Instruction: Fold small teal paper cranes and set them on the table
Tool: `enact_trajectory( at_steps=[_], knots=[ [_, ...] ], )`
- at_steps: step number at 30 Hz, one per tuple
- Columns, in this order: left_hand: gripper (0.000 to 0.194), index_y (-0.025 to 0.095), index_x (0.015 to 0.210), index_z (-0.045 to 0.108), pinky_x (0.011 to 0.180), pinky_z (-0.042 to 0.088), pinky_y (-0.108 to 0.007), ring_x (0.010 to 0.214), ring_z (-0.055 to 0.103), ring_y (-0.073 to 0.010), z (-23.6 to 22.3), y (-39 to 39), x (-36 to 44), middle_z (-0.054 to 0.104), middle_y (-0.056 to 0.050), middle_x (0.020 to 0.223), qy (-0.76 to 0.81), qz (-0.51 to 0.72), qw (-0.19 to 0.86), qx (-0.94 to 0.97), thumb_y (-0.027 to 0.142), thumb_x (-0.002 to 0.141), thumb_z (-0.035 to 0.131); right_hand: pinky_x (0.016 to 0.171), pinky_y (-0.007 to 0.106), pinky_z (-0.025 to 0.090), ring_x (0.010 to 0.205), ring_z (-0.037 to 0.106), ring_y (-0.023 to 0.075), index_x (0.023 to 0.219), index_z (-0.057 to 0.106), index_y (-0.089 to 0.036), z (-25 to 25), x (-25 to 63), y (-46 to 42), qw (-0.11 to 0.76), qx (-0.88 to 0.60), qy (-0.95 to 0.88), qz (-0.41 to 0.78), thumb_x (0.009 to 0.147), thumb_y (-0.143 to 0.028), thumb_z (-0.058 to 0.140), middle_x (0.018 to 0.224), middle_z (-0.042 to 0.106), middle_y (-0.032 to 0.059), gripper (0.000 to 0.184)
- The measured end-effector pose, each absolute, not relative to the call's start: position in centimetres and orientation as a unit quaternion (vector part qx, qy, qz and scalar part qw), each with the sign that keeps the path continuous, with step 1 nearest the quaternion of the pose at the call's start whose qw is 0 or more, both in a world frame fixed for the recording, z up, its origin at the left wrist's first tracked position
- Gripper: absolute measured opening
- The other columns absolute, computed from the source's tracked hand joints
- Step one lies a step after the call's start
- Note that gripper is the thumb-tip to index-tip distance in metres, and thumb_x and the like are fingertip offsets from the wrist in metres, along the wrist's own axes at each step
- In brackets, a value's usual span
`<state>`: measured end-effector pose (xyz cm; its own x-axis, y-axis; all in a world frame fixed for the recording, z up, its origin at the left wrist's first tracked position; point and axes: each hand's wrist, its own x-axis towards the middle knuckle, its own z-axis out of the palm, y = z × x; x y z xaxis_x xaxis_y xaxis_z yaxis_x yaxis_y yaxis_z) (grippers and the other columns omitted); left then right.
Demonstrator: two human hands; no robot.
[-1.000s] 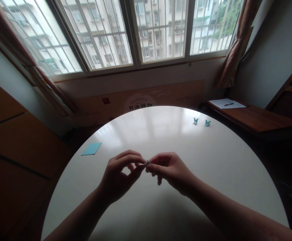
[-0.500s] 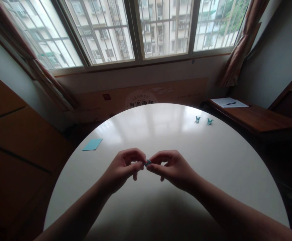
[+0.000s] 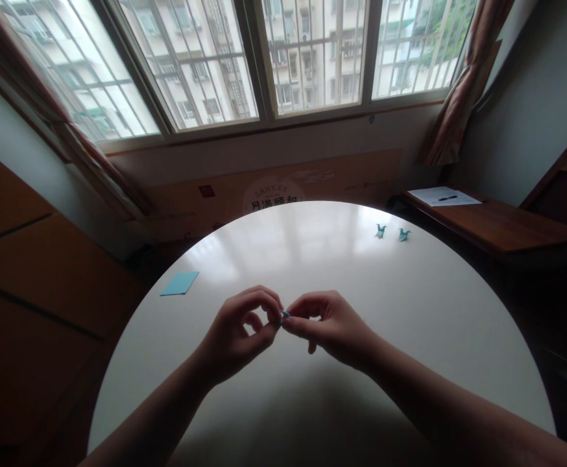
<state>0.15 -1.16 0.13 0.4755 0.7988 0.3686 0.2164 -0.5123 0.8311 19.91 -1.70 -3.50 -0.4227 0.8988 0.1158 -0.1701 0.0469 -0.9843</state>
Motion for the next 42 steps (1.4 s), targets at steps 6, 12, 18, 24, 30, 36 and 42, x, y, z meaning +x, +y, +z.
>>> enact_trajectory(
  at_steps=[6, 12, 18, 24, 30, 36, 42],
  knots=[
    [0.018, 0.017, 0.084, 0.071, 0.049, 0.050, -0.017, 0.070, 0.065, -0.0129, 0.2, -1.2, 0.0, 0.067, -0.006, 0.088, 0.262, 0.436, 0.212, 0.835, 0.000, 0.077, 0.066, 0.047, 0.020, 0.050, 0.062, 0.059, 0.0132, 0.084, 0.077, -0.015, -3.4, 20.0, -1.7, 0.436, -0.316, -0.523, 0.661, 0.077, -0.036, 0.084, 0.070, 0.065, 0.0025, 0.024],
    [0.013, 0.020, 0.082, 0.072, 0.053, 0.052, -0.020, 0.068, 0.065, -0.0125, 0.7, -2.0, 0.4, 0.070, -0.003, 0.082, 0.238, 0.496, 0.036, 0.834, 0.007, 0.081, 0.073, 0.048, 0.022, 0.050, 0.066, 0.059, 0.0154, 0.080, 0.076, -0.016, -3.0, 19.3, -2.6, 0.489, -0.301, -0.479, 0.664, 0.071, -0.038, 0.088, 0.070, 0.065, 0.0029, 0.026],
    [0.018, 0.022, 0.087, 0.073, 0.062, 0.053, -0.026, 0.069, 0.065, -0.0139, 0.9, -2.0, 0.3, 0.072, -0.002, 0.080, 0.213, 0.495, -0.017, 0.842, 0.005, 0.081, 0.074, 0.048, 0.024, 0.050, 0.064, 0.059, 0.0154, 0.079, 0.078, -0.016, -2.7, 19.0, -2.9, 0.505, -0.293, -0.485, 0.651, 0.067, -0.038, 0.090, 0.067, 0.066, 0.0029, 0.027],
    [0.019, 0.023, 0.092, 0.073, 0.062, 0.055, -0.026, 0.069, 0.066, -0.0138, 1.1, -2.2, 0.4, 0.073, -0.002, 0.081, 0.200, 0.512, -0.027, 0.835, 0.006, 0.083, 0.073, 0.047, 0.023, 0.049, 0.063, 0.059, 0.0153, 0.074, 0.077, -0.017, -2.4, 18.4, -3.1, 0.527, -0.293, -0.430, 0.672, 0.063, -0.037, 0.093, 0.066, 0.067, 0.0025, 0.028],
    [0.019, 0.021, 0.090, 0.071, 0.062, 0.054, -0.025, 0.068, 0.065, -0.0134, 1.0, -2.4, 0.4, 0.072, -0.002, 0.081, 0.208, 0.512, -0.035, 0.832, 0.005, 0.081, 0.074, 0.048, 0.022, 0.049, 0.061, 0.058, 0.0133, 0.077, 0.077, -0.018, -2.4, 18.3, -3.4, 0.528, -0.275, -0.414, 0.688, 0.067, -0.037, 0.091, 0.065, 0.066, 0.0014, 0.025],
    [0.017, 0.022, 0.092, 0.072, 0.063, 0.055, -0.025, 0.069, 0.067, -0.0134, 0.6, -2.3, 0.4, 0.073, -0.002, 0.084, 0.210, 0.507, -0.028, 0.835, 0.007, 0.083, 0.074, 0.048, 0.023, 0.048, 0.060, 0.056, 0.0134, 0.074, 0.075, -0.018, -2.2, 18.2, -3.4, 0.534, -0.275, -0.415, 0.684, 0.067, -0.036, 0.091, 0.063, 0.064, 0.0008, 0.025],
    [0.017, 0.021, 0.091, 0.073, 0.059, 0.055, -0.021, 0.069, 0.067, -0.0117, 0.5, -2.5, 0.8, 0.072, -0.001, 0.082, 0.215, 0.517, -0.020, 0.828, 0.007, 0.082, 0.076, 0.046, 0.022, 0.046, 0.057, 0.052, 0.0122, 0.073, 0.074, -0.017, -2.1, 18.3, -3.4, 0.550, -0.284, -0.425, 0.661, 0.069, -0.034, 0.088, 0.060, 0.060, -0.0005, 0.023]
  ],
)
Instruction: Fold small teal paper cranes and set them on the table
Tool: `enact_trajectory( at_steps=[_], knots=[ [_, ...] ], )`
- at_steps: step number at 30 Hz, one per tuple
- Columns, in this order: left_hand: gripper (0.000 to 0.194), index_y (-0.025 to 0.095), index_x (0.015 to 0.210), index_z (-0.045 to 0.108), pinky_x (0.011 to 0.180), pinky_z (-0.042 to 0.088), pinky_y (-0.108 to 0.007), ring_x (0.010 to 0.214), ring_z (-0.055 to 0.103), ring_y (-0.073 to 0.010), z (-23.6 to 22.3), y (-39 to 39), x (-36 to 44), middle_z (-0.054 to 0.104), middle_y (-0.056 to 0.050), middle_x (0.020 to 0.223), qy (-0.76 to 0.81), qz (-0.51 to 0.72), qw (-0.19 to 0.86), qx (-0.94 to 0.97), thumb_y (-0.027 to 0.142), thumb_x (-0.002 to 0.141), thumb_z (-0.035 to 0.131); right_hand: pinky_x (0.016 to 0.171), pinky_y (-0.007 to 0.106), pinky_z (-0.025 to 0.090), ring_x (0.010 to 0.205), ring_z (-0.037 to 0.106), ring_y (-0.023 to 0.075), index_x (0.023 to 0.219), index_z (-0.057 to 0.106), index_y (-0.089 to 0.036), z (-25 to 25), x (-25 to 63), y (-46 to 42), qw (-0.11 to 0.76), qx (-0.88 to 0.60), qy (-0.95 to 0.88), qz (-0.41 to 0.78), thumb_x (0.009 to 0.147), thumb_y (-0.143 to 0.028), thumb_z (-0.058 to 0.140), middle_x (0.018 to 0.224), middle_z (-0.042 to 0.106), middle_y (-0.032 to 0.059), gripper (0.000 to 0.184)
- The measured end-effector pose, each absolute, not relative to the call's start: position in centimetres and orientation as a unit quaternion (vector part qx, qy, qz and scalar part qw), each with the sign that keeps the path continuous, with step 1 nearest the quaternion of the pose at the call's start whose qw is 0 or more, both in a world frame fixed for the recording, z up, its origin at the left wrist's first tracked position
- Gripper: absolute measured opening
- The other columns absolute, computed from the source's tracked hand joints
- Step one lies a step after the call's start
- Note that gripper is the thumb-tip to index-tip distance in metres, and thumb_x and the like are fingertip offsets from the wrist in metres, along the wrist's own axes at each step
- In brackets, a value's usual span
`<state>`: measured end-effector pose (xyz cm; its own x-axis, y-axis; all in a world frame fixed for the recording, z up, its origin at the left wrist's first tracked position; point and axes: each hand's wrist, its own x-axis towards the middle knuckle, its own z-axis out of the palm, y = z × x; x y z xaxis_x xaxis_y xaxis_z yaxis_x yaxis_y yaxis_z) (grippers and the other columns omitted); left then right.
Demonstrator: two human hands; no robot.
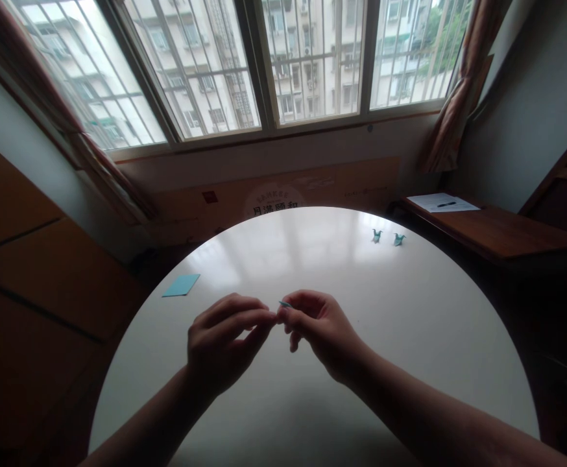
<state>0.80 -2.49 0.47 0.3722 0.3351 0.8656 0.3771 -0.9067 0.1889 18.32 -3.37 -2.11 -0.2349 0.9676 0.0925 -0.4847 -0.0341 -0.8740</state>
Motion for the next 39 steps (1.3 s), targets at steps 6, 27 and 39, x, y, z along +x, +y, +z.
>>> enact_trajectory(
  at_steps=[6, 27, 39],
  knots=[
    [0.006, 0.017, 0.086, 0.075, 0.046, 0.052, -0.017, 0.059, 0.062, -0.0093, 0.2, -2.6, 1.4, 0.070, -0.005, 0.085, -0.296, -0.552, -0.154, -0.764, 0.012, 0.083, 0.074, 0.047, 0.021, 0.046, 0.053, 0.050, 0.0100, 0.071, 0.071, -0.017, -2.3, 18.5, -3.5, 0.572, -0.297, -0.439, 0.625, 0.078, -0.030, 0.080, 0.060, 0.059, -0.0015, 0.017],
    [0.017, 0.011, 0.079, 0.071, 0.041, 0.045, -0.017, 0.058, 0.056, -0.0121, -0.2, -1.7, 1.4, 0.063, -0.002, 0.066, -0.399, -0.484, -0.526, -0.574, 0.028, 0.080, 0.075, 0.053, 0.022, 0.054, 0.078, 0.066, 0.0178, 0.091, 0.071, -0.019, -3.0, 18.4, -3.1, 0.530, -0.339, -0.431, 0.647, 0.076, -0.042, 0.086, 0.088, 0.074, 0.0060, 0.031],
    [0.020, 0.011, 0.078, 0.069, 0.044, 0.045, -0.018, 0.062, 0.059, -0.0134, -0.1, -1.8, 1.0, 0.064, -0.003, 0.071, -0.350, -0.463, -0.552, -0.598, 0.030, 0.083, 0.075, 0.053, 0.022, 0.054, 0.076, 0.064, 0.0168, 0.087, 0.071, -0.018, -3.3, 18.1, -3.4, 0.517, -0.315, -0.469, 0.643, 0.081, -0.038, 0.082, 0.081, 0.068, 0.0039, 0.024]
  ],
)
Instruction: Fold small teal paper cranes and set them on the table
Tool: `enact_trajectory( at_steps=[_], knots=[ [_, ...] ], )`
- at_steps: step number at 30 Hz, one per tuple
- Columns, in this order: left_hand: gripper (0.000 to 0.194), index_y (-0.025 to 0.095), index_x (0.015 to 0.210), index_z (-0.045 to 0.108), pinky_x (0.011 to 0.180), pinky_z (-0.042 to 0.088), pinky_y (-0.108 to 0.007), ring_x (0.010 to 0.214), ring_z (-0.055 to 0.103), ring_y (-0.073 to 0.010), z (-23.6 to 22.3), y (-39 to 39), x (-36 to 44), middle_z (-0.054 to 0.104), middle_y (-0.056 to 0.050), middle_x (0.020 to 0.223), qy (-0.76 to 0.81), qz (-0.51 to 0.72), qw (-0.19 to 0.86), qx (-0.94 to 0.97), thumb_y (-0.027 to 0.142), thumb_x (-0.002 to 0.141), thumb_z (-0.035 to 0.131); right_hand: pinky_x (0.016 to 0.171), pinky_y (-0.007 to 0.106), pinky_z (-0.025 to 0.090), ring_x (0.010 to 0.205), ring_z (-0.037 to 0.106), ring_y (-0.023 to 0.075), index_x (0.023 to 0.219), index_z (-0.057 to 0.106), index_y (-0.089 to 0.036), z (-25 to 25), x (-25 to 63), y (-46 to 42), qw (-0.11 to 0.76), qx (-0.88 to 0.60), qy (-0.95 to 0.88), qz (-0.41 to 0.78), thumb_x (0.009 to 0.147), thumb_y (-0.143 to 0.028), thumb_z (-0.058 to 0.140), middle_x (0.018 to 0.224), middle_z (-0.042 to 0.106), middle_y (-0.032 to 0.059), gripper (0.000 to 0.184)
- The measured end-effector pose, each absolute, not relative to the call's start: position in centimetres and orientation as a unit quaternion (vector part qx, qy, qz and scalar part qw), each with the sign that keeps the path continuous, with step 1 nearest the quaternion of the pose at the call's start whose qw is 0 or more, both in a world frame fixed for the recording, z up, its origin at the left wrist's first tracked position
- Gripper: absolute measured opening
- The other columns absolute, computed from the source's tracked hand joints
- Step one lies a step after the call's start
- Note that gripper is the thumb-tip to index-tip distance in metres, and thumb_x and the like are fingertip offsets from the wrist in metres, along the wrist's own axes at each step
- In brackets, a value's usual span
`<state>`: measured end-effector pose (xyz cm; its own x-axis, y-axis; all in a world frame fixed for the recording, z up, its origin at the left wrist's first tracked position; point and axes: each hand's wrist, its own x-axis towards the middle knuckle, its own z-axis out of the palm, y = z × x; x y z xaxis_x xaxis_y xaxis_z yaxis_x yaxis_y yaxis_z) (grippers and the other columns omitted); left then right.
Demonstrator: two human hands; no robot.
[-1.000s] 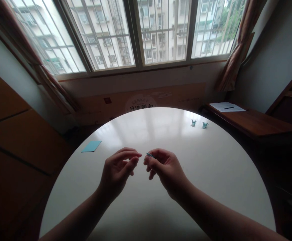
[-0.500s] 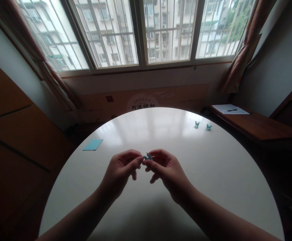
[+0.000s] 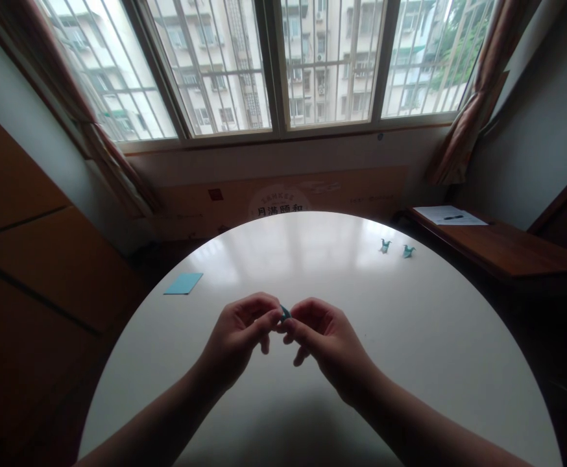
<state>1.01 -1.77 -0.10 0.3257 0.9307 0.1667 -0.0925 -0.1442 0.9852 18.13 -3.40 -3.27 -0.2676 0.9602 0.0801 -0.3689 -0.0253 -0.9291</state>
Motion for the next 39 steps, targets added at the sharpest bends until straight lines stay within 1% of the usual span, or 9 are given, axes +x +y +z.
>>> enact_trajectory(
  at_steps=[3, 5, 8, 10, 15, 19, 24, 32, 39],
  knots=[
    [0.017, 0.012, 0.078, 0.071, 0.045, 0.045, -0.019, 0.064, 0.061, -0.0137, 0.0, -1.5, 0.9, 0.063, -0.004, 0.076, 0.321, 0.465, 0.563, 0.604, 0.027, 0.083, 0.076, 0.050, 0.022, 0.054, 0.077, 0.064, 0.0177, 0.090, 0.069, -0.017, -3.1, 18.2, -3.4, 0.494, -0.280, -0.439, 0.696, 0.089, -0.046, 0.071, 0.084, 0.067, 0.0054, 0.029],
    [0.016, 0.012, 0.078, 0.073, 0.046, 0.046, -0.019, 0.063, 0.061, -0.0132, -0.1, -1.2, 0.8, 0.063, -0.004, 0.079, 0.311, 0.465, 0.565, 0.607, 0.027, 0.082, 0.077, 0.047, 0.021, 0.053, 0.075, 0.064, 0.0173, 0.090, 0.068, -0.016, -2.9, 18.2, -3.3, 0.468, -0.260, -0.411, 0.738, 0.092, -0.046, 0.067, 0.084, 0.066, 0.0059, 0.030],
    [0.016, 0.013, 0.076, 0.074, 0.048, 0.047, -0.020, 0.062, 0.061, -0.0120, -0.5, -0.8, 0.7, 0.064, -0.004, 0.080, 0.311, 0.459, 0.568, 0.609, 0.028, 0.081, 0.079, 0.045, 0.019, 0.053, 0.071, 0.062, 0.0159, 0.088, 0.064, -0.017, -2.8, 18.3, -3.2, 0.439, -0.227, -0.377, 0.784, 0.089, -0.038, 0.072, 0.081, 0.065, 0.0046, 0.022],
    [0.017, 0.013, 0.074, 0.075, 0.048, 0.047, -0.020, 0.063, 0.061, -0.0124, -0.7, -0.7, 0.6, 0.065, -0.005, 0.081, 0.316, 0.452, 0.568, 0.611, 0.029, 0.080, 0.080, 0.045, 0.019, 0.053, 0.069, 0.061, 0.0152, 0.086, 0.062, -0.018, -2.8, 18.3, -3.1, 0.434, -0.215, -0.357, 0.798, 0.086, -0.033, 0.076, 0.077, 0.065, 0.0031, 0.021],
    [0.019, 0.016, 0.089, 0.077, 0.047, 0.048, -0.019, 0.067, 0.060, -0.0145, -0.6, -0.8, 0.4, 0.069, -0.006, 0.081, 0.338, 0.459, 0.557, 0.604, 0.030, 0.078, 0.081, 0.048, 0.020, 0.054, 0.066, 0.058, 0.0126, 0.082, 0.060, -0.018, -2.8, 18.5, -3.1, 0.473, -0.233, -0.336, 0.781, 0.076, -0.023, 0.084, 0.073, 0.060, -0.0013, 0.026],
    [0.016, 0.015, 0.082, 0.078, 0.043, 0.046, -0.017, 0.062, 0.057, -0.0123, -0.1, -0.8, 0.1, 0.067, -0.005, 0.078, 0.337, 0.470, 0.530, 0.620, 0.030, 0.078, 0.081, 0.049, 0.019, 0.053, 0.065, 0.056, 0.0111, 0.083, 0.060, -0.019, -2.7, 18.8, -3.1, 0.493, -0.253, -0.342, 0.759, 0.076, -0.024, 0.086, 0.070, 0.057, -0.0028, 0.027],
    [0.013, 0.015, 0.079, 0.078, 0.038, 0.043, -0.015, 0.057, 0.055, -0.0105, 0.2, -0.6, 0.0, 0.067, -0.005, 0.077, 0.336, 0.440, 0.528, 0.645, 0.026, 0.076, 0.082, 0.050, 0.019, 0.053, 0.066, 0.056, 0.0113, 0.084, 0.060, -0.018, -2.7, 19.0, -2.9, 0.485, -0.255, -0.356, 0.757, 0.077, -0.026, 0.085, 0.072, 0.059, -0.0023, 0.027],
    [0.018, 0.013, 0.077, 0.074, 0.039, 0.043, -0.016, 0.061, 0.059, -0.0128, 0.3, -0.8, 0.2, 0.066, -0.006, 0.077, 0.325, 0.420, 0.548, 0.646, 0.030, 0.078, 0.081, 0.050, 0.019, 0.053, 0.066, 0.057, 0.0117, 0.085, 0.060, -0.019, -2.9, 18.8, -3.0, 0.464, -0.249, -0.351, 0.774, 0.076, -0.025, 0.086, 0.072, 0.059, -0.0025, 0.029],
    [0.020, 0.012, 0.079, 0.071, 0.040, 0.044, -0.016, 0.059, 0.057, -0.0119, 0.1, -0.9, 0.2, 0.063, -0.004, 0.074, 0.310, 0.410, 0.574, 0.637, 0.031, 0.079, 0.079, 0.048, 0.019, 0.052, 0.064, 0.056, 0.0116, 0.085, 0.059, -0.020, -3.0, 18.6, -3.0, 0.449, -0.244, -0.336, 0.791, 0.074, -0.025, 0.087, 0.071, 0.060, -0.0021, 0.030]
  ],
)
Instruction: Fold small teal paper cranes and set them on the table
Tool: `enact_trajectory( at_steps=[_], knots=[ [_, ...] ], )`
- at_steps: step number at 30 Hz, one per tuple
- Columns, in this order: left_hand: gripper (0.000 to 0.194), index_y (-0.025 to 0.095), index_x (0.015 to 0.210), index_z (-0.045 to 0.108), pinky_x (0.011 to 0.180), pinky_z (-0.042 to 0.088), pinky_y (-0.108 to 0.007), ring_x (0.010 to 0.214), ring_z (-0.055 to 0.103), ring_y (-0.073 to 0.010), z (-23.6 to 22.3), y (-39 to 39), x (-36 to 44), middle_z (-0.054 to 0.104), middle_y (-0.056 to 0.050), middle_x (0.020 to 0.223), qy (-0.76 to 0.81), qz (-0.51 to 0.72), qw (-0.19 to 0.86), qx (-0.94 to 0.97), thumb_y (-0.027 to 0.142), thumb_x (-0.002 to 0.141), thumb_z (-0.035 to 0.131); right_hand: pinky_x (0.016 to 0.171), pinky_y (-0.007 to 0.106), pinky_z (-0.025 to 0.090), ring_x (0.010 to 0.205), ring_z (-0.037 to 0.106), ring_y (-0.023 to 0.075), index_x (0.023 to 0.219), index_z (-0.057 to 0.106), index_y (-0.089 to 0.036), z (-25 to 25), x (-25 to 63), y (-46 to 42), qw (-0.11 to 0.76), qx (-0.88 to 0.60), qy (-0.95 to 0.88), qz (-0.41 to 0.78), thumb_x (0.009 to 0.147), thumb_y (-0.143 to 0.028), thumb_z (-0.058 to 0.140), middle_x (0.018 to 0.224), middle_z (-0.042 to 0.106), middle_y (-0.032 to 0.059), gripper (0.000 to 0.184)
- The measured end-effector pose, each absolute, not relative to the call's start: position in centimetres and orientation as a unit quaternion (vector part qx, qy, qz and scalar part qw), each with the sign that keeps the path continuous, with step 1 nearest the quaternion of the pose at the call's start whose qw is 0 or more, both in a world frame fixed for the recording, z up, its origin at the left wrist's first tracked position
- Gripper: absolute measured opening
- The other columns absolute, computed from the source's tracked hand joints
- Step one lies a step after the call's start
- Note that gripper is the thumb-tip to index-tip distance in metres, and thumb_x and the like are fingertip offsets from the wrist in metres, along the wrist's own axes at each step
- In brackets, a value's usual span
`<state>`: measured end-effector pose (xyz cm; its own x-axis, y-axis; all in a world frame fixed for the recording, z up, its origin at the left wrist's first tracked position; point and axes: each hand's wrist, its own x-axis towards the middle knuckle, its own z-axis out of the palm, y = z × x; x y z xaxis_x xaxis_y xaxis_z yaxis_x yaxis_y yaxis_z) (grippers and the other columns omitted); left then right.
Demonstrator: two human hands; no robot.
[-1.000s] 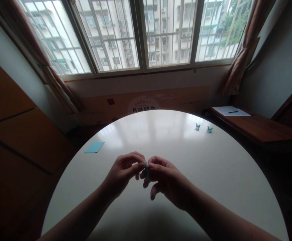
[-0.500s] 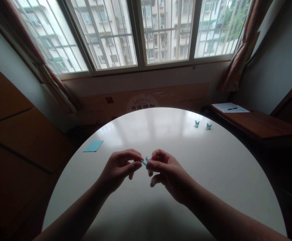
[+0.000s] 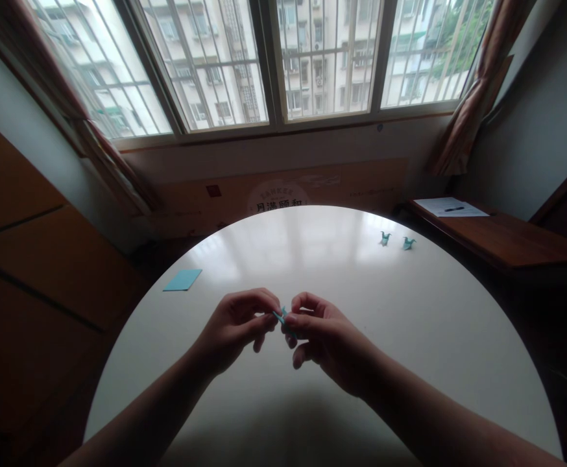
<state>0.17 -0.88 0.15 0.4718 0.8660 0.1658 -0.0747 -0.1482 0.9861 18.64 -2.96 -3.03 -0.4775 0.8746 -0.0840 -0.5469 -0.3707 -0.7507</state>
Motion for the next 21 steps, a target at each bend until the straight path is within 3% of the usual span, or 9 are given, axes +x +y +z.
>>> enact_trajectory(
  at_steps=[8, 15, 21],
  knots=[
    [0.012, 0.013, 0.083, 0.067, 0.041, 0.044, -0.017, 0.060, 0.054, -0.0121, 0.0, -1.1, 0.3, 0.061, -0.003, 0.074, 0.337, 0.396, 0.564, 0.641, 0.024, 0.080, 0.071, 0.051, 0.020, 0.052, 0.064, 0.055, 0.0117, 0.082, 0.061, -0.019, -3.3, 18.8, -2.8, 0.490, -0.280, -0.402, 0.721, 0.072, -0.027, 0.089, 0.070, 0.061, -0.0024, 0.030],
    [0.007, 0.015, 0.077, 0.066, 0.045, 0.038, -0.017, 0.067, 0.055, -0.0123, 1.0, -1.7, 0.6, 0.061, -0.002, 0.079, 0.370, 0.415, 0.446, 0.701, 0.010, 0.072, 0.065, 0.056, 0.025, 0.053, 0.072, 0.060, 0.0159, 0.085, 0.064, -0.020, -3.1, 19.4, -2.8, 0.533, -0.323, -0.537, 0.569, 0.074, -0.026, 0.087, 0.083, 0.065, 0.0011, 0.026],
    [0.007, 0.015, 0.078, 0.068, 0.041, 0.044, -0.017, 0.064, 0.054, -0.0132, 0.5, -1.1, 0.2, 0.062, -0.004, 0.077, 0.338, 0.381, 0.574, 0.641, 0.020, 0.075, 0.072, 0.058, 0.025, 0.053, 0.070, 0.061, 0.0151, 0.088, 0.066, -0.021, -2.7, 19.7, -3.0, 0.530, -0.320, -0.575, 0.535, 0.074, -0.021, 0.088, 0.084, 0.067, 0.0008, 0.026]
  ],
)
